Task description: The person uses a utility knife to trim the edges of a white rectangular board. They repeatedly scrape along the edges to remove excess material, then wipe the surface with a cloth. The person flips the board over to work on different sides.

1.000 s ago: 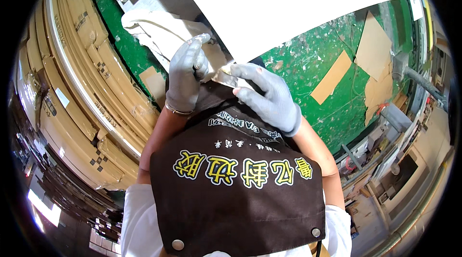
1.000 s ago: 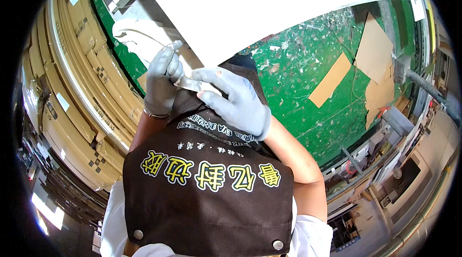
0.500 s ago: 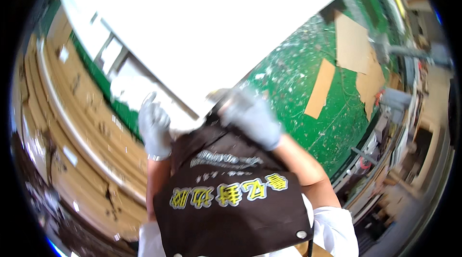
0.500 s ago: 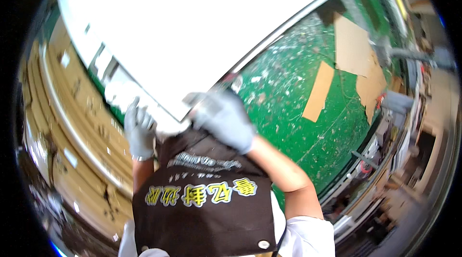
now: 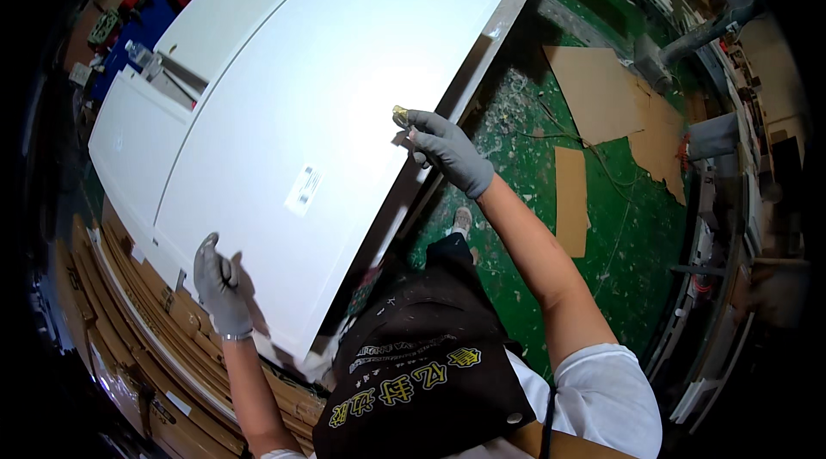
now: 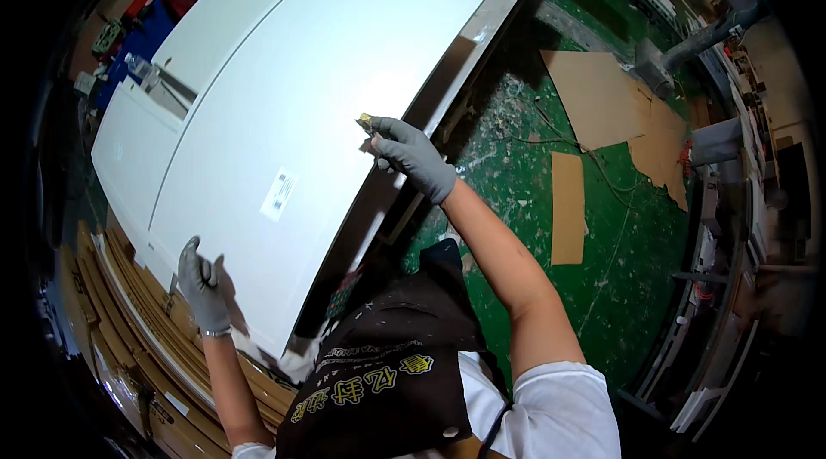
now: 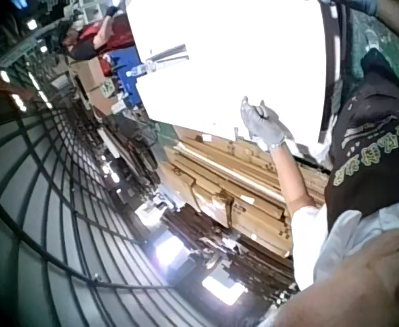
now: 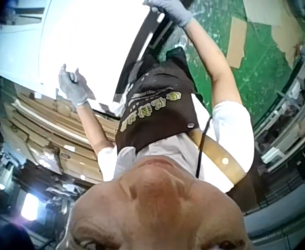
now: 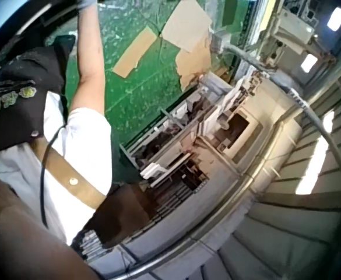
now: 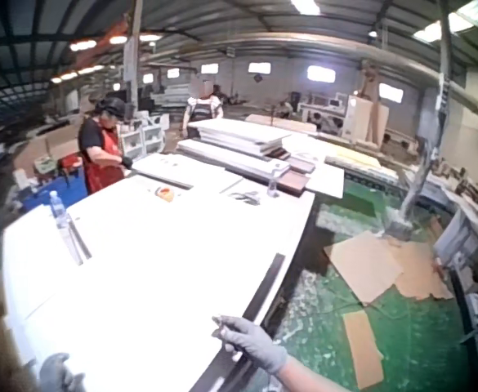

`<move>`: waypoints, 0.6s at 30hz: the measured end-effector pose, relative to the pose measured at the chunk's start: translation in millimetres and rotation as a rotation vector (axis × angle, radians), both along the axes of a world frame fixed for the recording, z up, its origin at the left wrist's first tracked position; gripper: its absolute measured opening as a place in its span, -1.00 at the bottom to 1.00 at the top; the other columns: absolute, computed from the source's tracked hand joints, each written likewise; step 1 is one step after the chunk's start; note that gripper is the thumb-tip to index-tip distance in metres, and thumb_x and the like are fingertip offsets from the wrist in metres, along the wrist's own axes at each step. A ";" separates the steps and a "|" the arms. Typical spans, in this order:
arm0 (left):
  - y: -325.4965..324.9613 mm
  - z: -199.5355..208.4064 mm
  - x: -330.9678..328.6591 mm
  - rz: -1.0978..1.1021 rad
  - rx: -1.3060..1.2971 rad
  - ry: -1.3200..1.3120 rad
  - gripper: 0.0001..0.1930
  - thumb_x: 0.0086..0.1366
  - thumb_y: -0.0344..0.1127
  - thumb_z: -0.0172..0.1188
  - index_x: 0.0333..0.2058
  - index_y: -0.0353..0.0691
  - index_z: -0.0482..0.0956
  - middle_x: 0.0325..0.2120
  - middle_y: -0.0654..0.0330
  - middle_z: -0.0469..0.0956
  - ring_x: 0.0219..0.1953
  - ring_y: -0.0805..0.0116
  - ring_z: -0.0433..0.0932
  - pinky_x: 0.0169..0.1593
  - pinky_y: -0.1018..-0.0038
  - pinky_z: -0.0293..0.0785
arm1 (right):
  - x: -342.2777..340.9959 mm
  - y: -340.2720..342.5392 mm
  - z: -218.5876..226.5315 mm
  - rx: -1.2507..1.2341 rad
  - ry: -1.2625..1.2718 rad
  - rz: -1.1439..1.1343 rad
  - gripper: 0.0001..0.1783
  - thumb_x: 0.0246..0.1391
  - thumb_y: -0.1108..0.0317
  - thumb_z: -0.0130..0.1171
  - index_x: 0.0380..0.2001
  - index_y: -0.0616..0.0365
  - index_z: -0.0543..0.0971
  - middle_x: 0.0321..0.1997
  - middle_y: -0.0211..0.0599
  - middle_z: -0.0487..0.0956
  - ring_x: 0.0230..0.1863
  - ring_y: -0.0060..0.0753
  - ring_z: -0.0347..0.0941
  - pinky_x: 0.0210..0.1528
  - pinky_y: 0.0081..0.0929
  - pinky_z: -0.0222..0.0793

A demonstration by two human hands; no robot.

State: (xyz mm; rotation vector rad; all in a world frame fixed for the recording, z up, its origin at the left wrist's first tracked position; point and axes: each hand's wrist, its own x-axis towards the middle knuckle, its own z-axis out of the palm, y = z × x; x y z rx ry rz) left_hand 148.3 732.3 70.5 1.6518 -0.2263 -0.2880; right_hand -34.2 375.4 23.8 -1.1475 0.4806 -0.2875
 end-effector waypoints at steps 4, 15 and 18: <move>-108.1 -36.0 45.2 0.005 0.177 -0.115 -0.73 0.44 -0.31 0.01 -0.09 -0.41 0.56 -0.46 0.30 0.47 -0.41 0.59 0.40 -0.18 0.63 0.47 | 14.2 -68.0 -11.1 0.028 -0.016 0.083 -0.40 0.24 0.27 0.15 0.25 0.34 0.29 -0.10 -0.29 0.55 -0.40 -0.75 0.34 -0.33 -0.77 0.34; -200.7 -80.2 92.9 0.220 0.509 -0.422 -0.74 0.38 -0.30 0.11 -0.16 -0.40 0.61 -0.24 0.14 0.65 -0.19 0.39 0.57 -0.03 0.49 0.50 | 18.6 -265.8 -17.9 -0.045 0.011 0.109 -0.40 0.21 0.20 0.19 0.23 0.29 0.34 -0.08 -0.31 0.56 -0.35 -0.76 0.39 -0.33 -0.74 0.41; -203.1 -79.6 93.9 0.253 0.487 -0.400 -0.74 0.38 -0.31 0.11 -0.15 -0.41 0.61 -0.23 0.14 0.64 -0.17 0.40 0.57 -0.01 0.50 0.50 | 18.9 -323.1 -27.9 -0.077 -0.024 0.070 -0.46 0.22 0.29 0.16 0.22 0.25 0.37 0.04 -0.25 0.55 -0.35 -0.71 0.37 -0.32 -0.72 0.37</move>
